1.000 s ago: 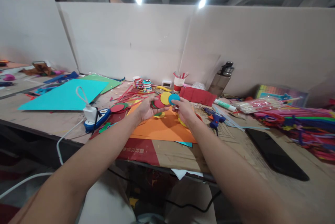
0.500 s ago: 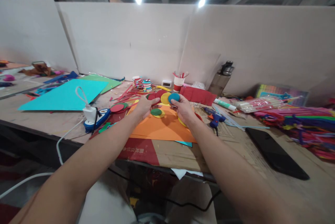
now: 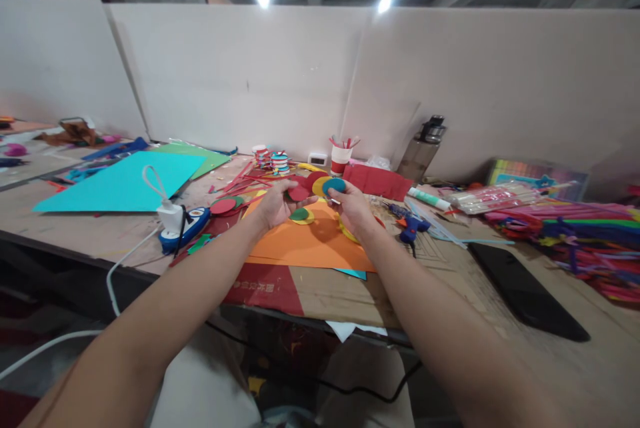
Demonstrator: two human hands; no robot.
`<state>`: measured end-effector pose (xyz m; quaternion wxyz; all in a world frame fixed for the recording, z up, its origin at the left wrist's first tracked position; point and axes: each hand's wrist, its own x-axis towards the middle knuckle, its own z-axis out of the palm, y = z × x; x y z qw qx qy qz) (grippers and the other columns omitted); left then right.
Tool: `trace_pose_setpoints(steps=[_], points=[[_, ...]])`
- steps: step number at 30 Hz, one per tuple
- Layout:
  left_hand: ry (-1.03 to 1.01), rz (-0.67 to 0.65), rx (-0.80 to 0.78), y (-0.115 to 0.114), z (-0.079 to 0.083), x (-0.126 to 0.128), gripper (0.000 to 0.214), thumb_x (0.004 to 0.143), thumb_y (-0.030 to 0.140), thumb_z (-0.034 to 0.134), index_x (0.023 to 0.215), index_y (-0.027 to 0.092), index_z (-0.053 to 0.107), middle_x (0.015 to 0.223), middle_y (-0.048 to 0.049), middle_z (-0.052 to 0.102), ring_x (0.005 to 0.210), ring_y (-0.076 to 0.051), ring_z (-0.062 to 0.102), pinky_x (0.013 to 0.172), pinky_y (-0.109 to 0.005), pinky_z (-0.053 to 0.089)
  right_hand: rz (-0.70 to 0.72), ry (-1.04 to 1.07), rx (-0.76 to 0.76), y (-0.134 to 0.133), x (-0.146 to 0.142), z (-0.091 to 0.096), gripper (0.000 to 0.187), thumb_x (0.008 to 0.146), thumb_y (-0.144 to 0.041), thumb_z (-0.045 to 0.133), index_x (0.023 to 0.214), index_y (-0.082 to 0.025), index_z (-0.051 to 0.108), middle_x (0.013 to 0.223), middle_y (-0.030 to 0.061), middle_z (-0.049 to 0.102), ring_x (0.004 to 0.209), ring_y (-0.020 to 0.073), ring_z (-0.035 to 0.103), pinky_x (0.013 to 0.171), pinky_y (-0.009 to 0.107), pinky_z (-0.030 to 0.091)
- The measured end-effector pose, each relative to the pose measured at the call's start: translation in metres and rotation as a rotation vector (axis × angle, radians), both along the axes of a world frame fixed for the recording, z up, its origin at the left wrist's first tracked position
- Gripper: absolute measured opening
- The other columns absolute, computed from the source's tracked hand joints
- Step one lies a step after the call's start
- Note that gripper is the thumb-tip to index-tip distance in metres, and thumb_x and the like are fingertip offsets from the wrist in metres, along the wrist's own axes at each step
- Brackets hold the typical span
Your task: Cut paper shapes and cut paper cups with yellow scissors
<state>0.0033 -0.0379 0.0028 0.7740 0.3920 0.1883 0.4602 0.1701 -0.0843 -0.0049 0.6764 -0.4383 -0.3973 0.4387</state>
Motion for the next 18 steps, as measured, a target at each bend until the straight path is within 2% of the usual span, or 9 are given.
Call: trace_pose_setpoints(steps=[3,7,13,18], points=[[-0.001,0.014,-0.008,0.0,0.0,0.001,0.007,0.073,0.007,0.06,0.078,0.01,0.061,0.083,-0.0088,0.071,0.092,-0.021,0.069,0.093,-0.046,0.054,-0.052,-0.045,0.048,0.002,0.0,-0.002,0.028,0.054,-0.026,0.076,0.078,-0.021,0.061,0.076,-0.0048,0.063,0.069,0.0094,0.053,0.062,0.022,0.042],[0.023,0.06,0.132,0.004,-0.004,0.001,0.023,0.07,0.014,0.074,0.09,0.012,0.063,0.094,-0.0089,0.071,0.096,-0.022,0.068,0.092,-0.045,0.054,-0.124,-0.158,0.167,0.001,-0.002,-0.002,0.022,0.061,-0.028,0.072,0.079,-0.02,0.062,0.078,-0.0029,0.064,0.071,0.0106,0.054,0.064,0.023,0.042],[0.081,0.279,0.193,0.01,-0.008,0.0,0.04,0.051,0.024,0.087,0.083,0.012,0.066,0.082,-0.0048,0.071,0.075,-0.018,0.069,0.068,-0.032,0.06,-0.214,-0.356,0.237,0.003,0.001,-0.002,0.018,0.065,-0.03,0.069,0.08,-0.02,0.066,0.08,-0.0013,0.064,0.073,0.0122,0.054,0.069,0.025,0.042],[0.078,0.314,0.234,0.011,-0.008,0.001,0.043,0.045,0.025,0.089,0.08,0.012,0.067,0.073,-0.001,0.068,0.056,-0.011,0.062,0.056,-0.027,0.057,-0.177,-0.412,0.222,0.006,0.003,-0.006,0.02,0.067,-0.033,0.068,0.082,-0.02,0.066,0.081,0.0,0.065,0.076,0.0144,0.056,0.072,0.027,0.044]])
